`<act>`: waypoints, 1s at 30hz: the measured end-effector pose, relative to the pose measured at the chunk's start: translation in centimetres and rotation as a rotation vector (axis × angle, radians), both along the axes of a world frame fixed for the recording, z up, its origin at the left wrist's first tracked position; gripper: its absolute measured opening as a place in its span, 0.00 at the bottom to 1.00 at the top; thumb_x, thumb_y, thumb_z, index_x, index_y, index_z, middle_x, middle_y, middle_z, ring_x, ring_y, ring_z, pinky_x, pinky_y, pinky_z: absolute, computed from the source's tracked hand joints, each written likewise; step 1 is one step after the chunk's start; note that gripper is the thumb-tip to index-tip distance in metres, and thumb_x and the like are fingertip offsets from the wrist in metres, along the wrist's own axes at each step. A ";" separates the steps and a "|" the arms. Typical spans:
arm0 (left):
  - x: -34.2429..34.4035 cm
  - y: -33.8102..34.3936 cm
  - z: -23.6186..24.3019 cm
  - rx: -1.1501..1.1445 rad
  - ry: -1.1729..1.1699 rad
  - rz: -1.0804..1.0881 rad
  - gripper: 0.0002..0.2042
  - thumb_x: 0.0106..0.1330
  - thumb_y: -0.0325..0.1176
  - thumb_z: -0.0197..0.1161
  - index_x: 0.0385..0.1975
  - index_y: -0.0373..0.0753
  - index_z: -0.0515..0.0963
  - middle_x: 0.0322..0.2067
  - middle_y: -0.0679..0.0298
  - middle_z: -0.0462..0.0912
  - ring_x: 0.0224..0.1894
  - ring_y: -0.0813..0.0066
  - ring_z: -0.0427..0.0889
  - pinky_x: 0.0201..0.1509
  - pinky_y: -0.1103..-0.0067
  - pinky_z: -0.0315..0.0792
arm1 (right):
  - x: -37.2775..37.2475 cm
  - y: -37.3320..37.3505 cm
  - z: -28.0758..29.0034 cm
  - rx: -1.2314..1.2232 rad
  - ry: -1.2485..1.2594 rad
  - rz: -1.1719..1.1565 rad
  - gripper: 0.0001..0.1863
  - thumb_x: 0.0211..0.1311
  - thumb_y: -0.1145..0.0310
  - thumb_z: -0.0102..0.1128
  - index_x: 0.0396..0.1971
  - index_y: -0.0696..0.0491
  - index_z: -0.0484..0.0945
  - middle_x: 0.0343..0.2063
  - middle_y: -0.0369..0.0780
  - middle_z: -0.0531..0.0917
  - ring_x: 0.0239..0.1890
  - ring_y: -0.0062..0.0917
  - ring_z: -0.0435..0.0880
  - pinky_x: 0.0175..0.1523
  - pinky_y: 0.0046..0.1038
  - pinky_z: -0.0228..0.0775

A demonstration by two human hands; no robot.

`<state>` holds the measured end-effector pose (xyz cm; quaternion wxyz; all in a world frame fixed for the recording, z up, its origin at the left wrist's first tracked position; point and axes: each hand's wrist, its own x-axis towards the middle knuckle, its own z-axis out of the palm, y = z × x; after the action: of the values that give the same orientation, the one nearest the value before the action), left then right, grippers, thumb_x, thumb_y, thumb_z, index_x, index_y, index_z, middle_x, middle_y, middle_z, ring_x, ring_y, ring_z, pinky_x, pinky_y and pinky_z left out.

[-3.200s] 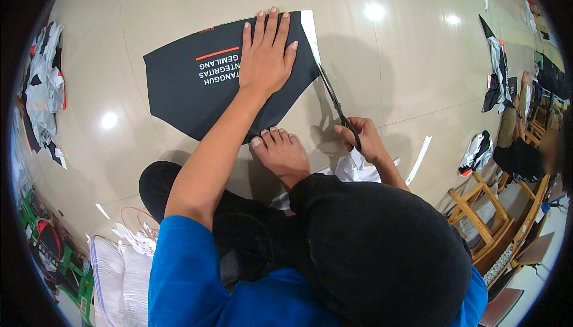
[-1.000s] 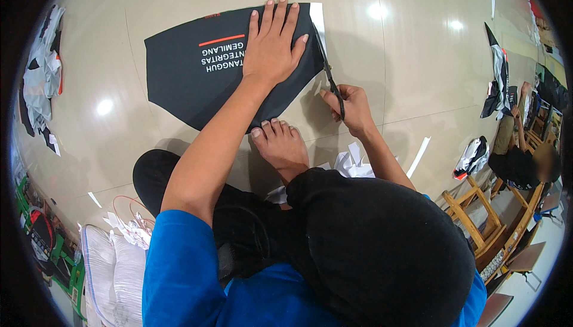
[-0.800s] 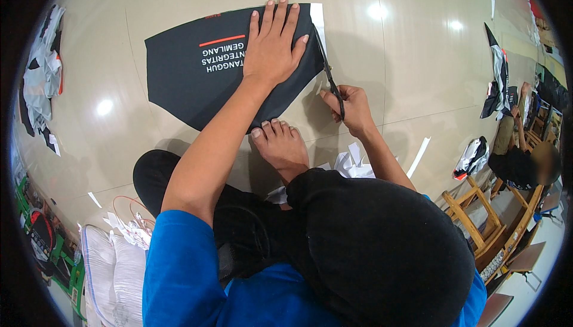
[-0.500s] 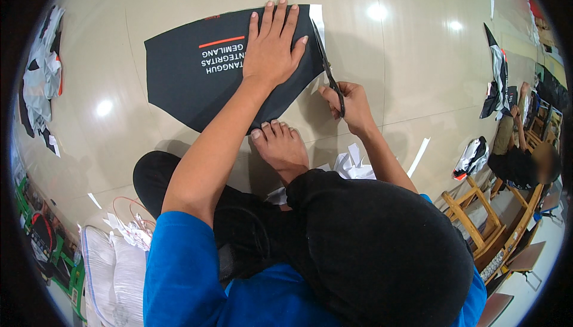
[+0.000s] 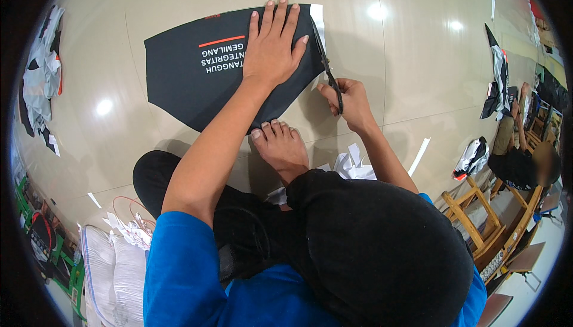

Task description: The person sits on the floor and uses scissors to cut a black fabric piece along the edge of a white paper template. They periodically rotate the fabric and template to follow the curved outline, trimming the excess material.

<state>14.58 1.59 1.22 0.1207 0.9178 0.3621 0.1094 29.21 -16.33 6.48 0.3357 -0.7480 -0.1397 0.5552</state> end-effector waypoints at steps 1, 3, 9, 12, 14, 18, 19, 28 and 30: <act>0.0 0.0 0.0 0.001 0.004 -0.001 0.35 0.84 0.54 0.50 0.85 0.44 0.59 0.84 0.53 0.59 0.86 0.50 0.54 0.88 0.48 0.47 | 0.0 0.1 0.1 0.002 -0.002 0.001 0.18 0.66 0.58 0.78 0.29 0.58 0.84 0.18 0.31 0.78 0.17 0.13 0.75 0.23 0.20 0.63; 0.0 0.0 0.1 -0.002 0.006 -0.001 0.35 0.84 0.54 0.50 0.85 0.44 0.59 0.84 0.53 0.58 0.86 0.50 0.54 0.88 0.48 0.47 | -0.3 0.2 0.0 0.024 0.000 -0.033 0.20 0.64 0.58 0.80 0.24 0.57 0.82 0.16 0.32 0.78 0.16 0.14 0.74 0.22 0.21 0.62; 0.0 0.0 0.1 -0.003 0.007 0.001 0.35 0.84 0.54 0.50 0.85 0.44 0.59 0.84 0.53 0.58 0.86 0.50 0.54 0.88 0.48 0.47 | -0.4 0.1 0.0 0.044 0.003 -0.046 0.19 0.64 0.60 0.80 0.23 0.57 0.82 0.15 0.33 0.78 0.16 0.15 0.74 0.21 0.21 0.61; 0.0 0.0 0.0 -0.003 -0.001 0.002 0.35 0.84 0.54 0.51 0.84 0.44 0.60 0.84 0.53 0.58 0.86 0.49 0.54 0.88 0.48 0.47 | -0.6 0.1 0.0 0.039 0.021 -0.065 0.20 0.64 0.59 0.80 0.23 0.57 0.82 0.15 0.33 0.78 0.16 0.15 0.74 0.21 0.22 0.61; 0.0 0.0 0.1 -0.005 -0.006 0.000 0.34 0.84 0.54 0.51 0.84 0.44 0.60 0.84 0.52 0.59 0.86 0.49 0.54 0.88 0.47 0.48 | -0.5 0.2 0.0 0.037 0.021 -0.062 0.21 0.65 0.58 0.80 0.22 0.57 0.81 0.15 0.33 0.78 0.16 0.15 0.74 0.21 0.22 0.61; 0.0 0.0 0.2 -0.006 -0.023 0.000 0.34 0.84 0.53 0.52 0.84 0.43 0.61 0.83 0.52 0.60 0.85 0.48 0.55 0.87 0.47 0.48 | -0.3 0.6 0.0 0.045 -0.001 -0.037 0.23 0.65 0.55 0.80 0.22 0.56 0.80 0.14 0.34 0.78 0.15 0.16 0.74 0.22 0.22 0.61; 0.0 0.1 0.2 -0.005 -0.027 0.001 0.34 0.83 0.53 0.52 0.84 0.43 0.61 0.83 0.52 0.60 0.85 0.48 0.56 0.87 0.47 0.48 | -0.3 0.7 -0.1 0.048 -0.002 -0.035 0.23 0.65 0.55 0.80 0.22 0.56 0.80 0.14 0.34 0.78 0.15 0.16 0.74 0.22 0.23 0.61; -0.1 0.1 0.2 0.007 -0.030 -0.007 0.34 0.83 0.53 0.52 0.84 0.43 0.61 0.83 0.51 0.60 0.85 0.47 0.56 0.87 0.47 0.49 | -0.2 0.4 -0.5 0.042 0.002 -0.003 0.18 0.66 0.58 0.78 0.29 0.58 0.84 0.18 0.31 0.78 0.17 0.13 0.74 0.23 0.20 0.63; -0.1 0.0 0.2 0.002 -0.025 -0.007 0.34 0.84 0.53 0.52 0.84 0.43 0.61 0.83 0.51 0.60 0.85 0.47 0.56 0.87 0.47 0.49 | -0.3 0.4 -0.4 0.044 0.009 -0.020 0.18 0.67 0.58 0.78 0.29 0.58 0.84 0.18 0.31 0.78 0.17 0.13 0.74 0.23 0.20 0.63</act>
<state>14.51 1.62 1.41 0.1248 0.9178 0.3571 0.1208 28.89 -15.91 6.04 0.3586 -0.7392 -0.1428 0.5519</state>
